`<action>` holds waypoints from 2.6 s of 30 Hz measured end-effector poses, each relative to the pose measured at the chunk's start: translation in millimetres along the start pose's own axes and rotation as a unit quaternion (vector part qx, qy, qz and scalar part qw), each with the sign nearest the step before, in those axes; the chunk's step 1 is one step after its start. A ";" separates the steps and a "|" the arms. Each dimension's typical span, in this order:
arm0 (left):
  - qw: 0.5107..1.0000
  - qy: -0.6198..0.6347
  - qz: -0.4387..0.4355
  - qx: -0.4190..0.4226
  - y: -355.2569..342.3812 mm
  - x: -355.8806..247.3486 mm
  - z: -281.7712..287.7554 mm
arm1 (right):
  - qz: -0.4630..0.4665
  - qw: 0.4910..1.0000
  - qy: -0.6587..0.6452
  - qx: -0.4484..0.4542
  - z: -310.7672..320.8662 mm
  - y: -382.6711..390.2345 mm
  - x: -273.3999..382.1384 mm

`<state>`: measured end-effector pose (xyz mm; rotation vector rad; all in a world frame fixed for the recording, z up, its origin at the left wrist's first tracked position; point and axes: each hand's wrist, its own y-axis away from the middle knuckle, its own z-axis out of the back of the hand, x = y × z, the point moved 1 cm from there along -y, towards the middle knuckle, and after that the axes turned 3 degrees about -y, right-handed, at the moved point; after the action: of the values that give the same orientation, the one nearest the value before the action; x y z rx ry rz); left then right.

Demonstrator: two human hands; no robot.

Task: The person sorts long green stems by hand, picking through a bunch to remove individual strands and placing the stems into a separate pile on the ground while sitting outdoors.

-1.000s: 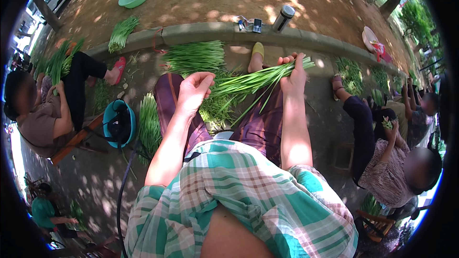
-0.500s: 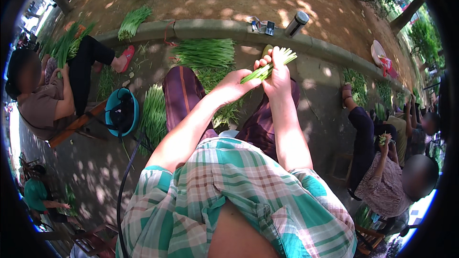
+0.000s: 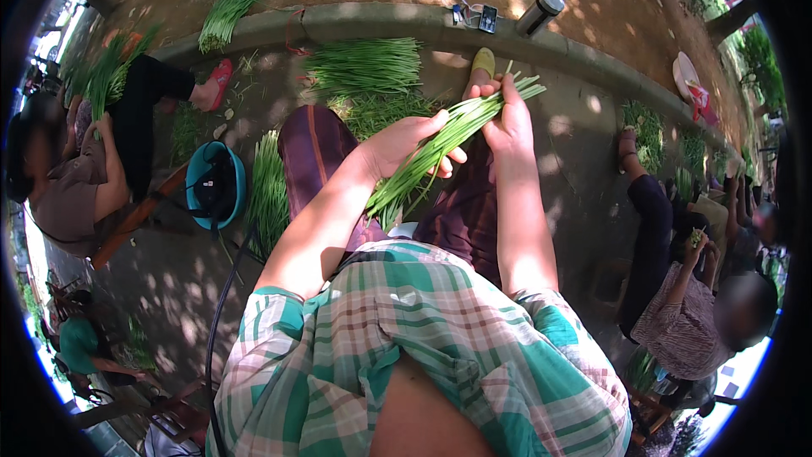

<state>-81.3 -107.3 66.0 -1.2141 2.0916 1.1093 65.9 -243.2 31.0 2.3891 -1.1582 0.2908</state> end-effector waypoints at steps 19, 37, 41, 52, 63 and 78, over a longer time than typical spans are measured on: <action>0.961 -0.086 0.085 -0.247 -88.0 39.5 114.3 | 0.397 0.801 -0.077 -0.442 315.1 -5.0 258.5; 0.944 -0.123 0.172 -0.254 -124.9 77.5 131.5 | 0.355 0.879 -0.082 -0.309 341.7 33.1 291.4; 0.945 -0.123 0.176 -0.249 -127.6 79.2 131.4 | 0.360 0.867 -0.078 -0.335 349.0 49.5 298.3; 0.943 -0.146 0.174 -0.245 -132.3 83.9 128.5 | -0.042 0.683 0.570 -0.455 348.8 63.8 247.6; 0.931 -0.229 0.163 -0.232 -139.9 96.4 124.1 | -0.085 0.493 0.775 -0.387 426.1 -27.6 105.6; 0.916 -0.301 0.157 -0.213 -147.0 94.4 113.7 | 0.004 0.477 0.805 -0.353 398.7 -103.1 61.5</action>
<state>0.4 -99.7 -125.6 -0.5733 1.6315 1.8783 179.9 -427.4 -324.6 0.5363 -0.1182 1.3126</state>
